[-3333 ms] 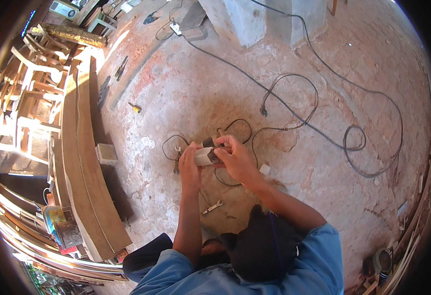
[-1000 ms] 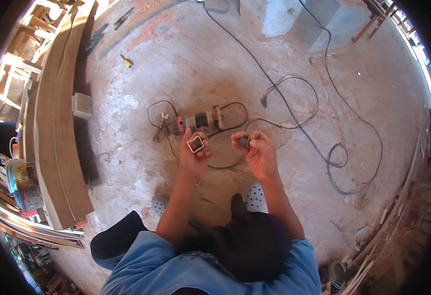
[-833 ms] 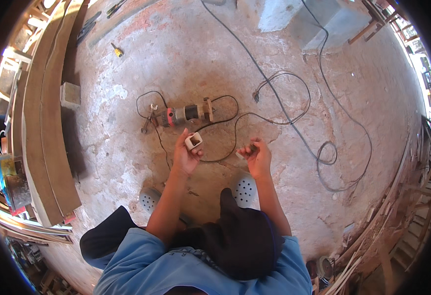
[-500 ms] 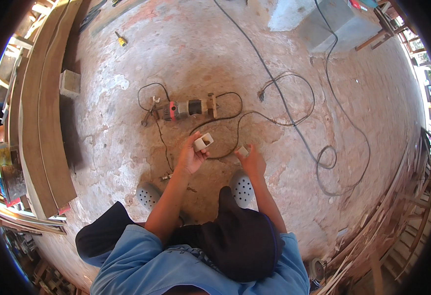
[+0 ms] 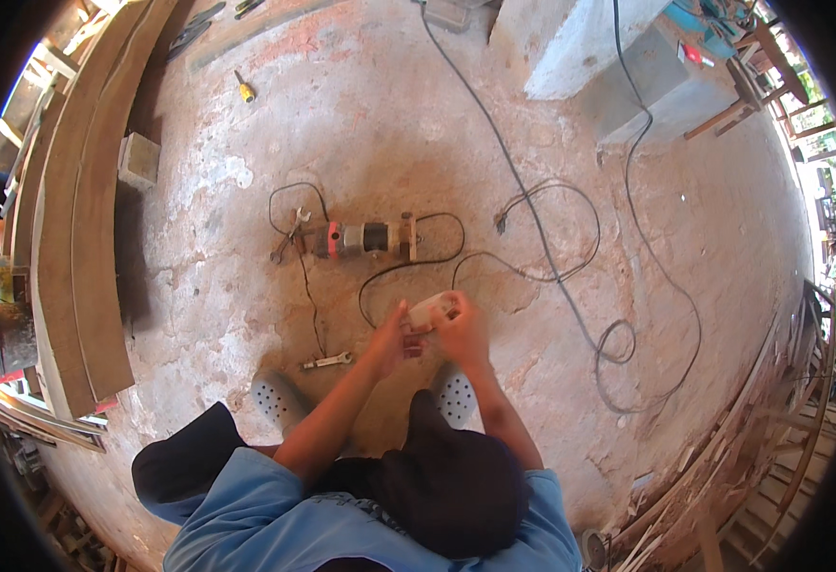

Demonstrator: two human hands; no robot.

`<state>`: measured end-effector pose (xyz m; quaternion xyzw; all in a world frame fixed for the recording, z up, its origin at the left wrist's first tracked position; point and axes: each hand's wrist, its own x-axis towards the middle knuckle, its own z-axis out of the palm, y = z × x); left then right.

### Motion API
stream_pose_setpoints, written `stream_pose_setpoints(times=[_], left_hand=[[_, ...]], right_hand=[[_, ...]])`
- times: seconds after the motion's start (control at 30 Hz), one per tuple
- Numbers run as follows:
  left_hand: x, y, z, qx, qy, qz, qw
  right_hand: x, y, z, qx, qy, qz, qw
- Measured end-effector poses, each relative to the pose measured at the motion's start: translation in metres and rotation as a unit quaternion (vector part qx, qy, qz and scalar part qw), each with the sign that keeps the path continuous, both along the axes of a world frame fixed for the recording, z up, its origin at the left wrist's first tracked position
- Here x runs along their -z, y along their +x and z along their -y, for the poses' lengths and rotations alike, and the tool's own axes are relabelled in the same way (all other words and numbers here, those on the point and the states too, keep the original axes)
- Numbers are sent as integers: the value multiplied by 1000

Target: The person walks through a cluttered workshop, picks up a small metal object, and sits on the floor to inspect it. They then stand and use a bench grinder to sharpen the object, holding it against the spinning wheel with both hands.

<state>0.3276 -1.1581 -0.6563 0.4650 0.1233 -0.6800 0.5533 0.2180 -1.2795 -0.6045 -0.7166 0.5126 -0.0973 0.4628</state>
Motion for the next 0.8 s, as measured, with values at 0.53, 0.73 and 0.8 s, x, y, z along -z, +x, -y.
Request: stream_pose_setpoints(times=[0.53, 0.73, 0.8], left_hand=[[-4, 57, -45, -11, 78, 104, 991], [0, 50, -47, -16, 68, 110, 991], [1, 49, -44, -5, 65, 120, 991]], right_hand=[[53, 109, 268, 31, -267, -179, 946], [85, 47, 224, 115, -141, -36, 983], [100, 2, 178, 117, 55, 9, 992]])
